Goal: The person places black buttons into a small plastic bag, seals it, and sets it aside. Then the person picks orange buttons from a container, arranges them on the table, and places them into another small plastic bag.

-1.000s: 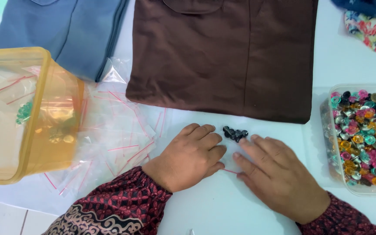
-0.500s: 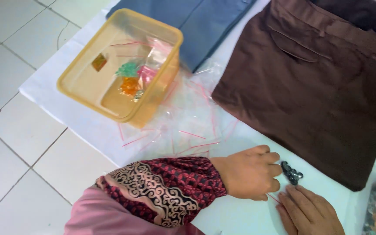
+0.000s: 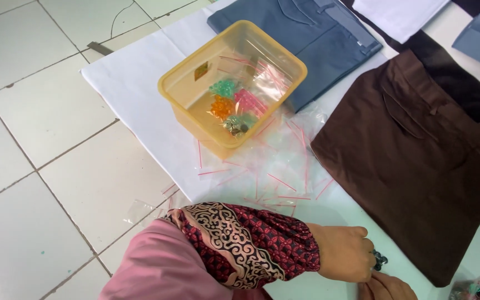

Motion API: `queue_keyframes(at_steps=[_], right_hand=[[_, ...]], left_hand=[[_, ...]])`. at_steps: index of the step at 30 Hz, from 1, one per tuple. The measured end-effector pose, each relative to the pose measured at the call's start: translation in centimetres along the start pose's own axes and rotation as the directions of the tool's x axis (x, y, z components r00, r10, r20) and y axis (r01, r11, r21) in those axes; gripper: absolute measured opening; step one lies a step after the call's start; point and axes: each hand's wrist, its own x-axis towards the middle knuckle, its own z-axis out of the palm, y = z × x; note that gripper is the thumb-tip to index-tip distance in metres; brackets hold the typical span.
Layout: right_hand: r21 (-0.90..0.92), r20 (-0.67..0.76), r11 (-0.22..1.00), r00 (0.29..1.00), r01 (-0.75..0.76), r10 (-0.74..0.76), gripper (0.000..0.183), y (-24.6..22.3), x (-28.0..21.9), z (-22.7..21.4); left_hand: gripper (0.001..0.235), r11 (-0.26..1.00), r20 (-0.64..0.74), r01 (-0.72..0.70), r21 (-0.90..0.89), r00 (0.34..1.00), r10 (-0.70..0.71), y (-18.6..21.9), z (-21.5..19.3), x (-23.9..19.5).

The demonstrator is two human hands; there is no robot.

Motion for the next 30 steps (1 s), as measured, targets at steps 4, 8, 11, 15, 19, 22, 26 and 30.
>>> queue_keyframes(at_steps=[4,8,11,15,19,22,26,30], right_hand=[[0.027,0.010,1.000,1.000,0.006,-0.006,0.009,-0.1,2.1,-1.4],[0.129,0.040,0.990,0.998,-0.053,0.048,0.027,-0.4,5.1,-2.0],[0.190,0.082,0.973,0.990,-0.130,0.116,0.038,-1.2,5.5,-2.5],[0.263,0.157,0.899,0.935,-0.350,0.318,0.056,-4.1,1.9,-3.7],[0.315,0.196,0.824,0.881,-0.472,0.430,0.068,-6.4,1.0,-3.9],[0.357,0.242,0.747,0.828,-0.561,0.506,0.079,-8.6,2.6,-3.7],[0.312,0.152,0.886,0.939,-0.342,0.309,0.021,-13.2,7.1,-4.5],[0.506,0.236,0.802,0.945,-0.318,0.226,0.013,-13.6,8.5,-3.5]], left_hand=[[0.017,0.997,0.180,0.034,-0.072,0.983,-0.021,-0.5,-2.6,1.0],[0.021,0.982,0.189,0.130,-0.136,0.977,-0.104,-1.2,-4.2,1.3],[0.017,0.954,0.178,0.182,-0.238,0.974,-0.141,-1.0,-5.3,1.1],[0.015,0.914,0.107,0.200,-0.353,0.979,-0.173,1.4,-9.5,-2.1],[0.004,0.849,-0.058,0.239,-0.471,0.952,-0.300,3.2,-9.2,-5.8],[0.032,0.825,-0.234,0.253,-0.505,0.880,-0.413,4.1,-8.4,-9.2],[0.038,0.734,-0.292,0.252,-0.630,0.799,-0.525,4.9,-10.0,-13.4],[0.032,0.670,-0.254,0.245,-0.701,0.792,-0.555,5.3,-10.4,-16.3]])
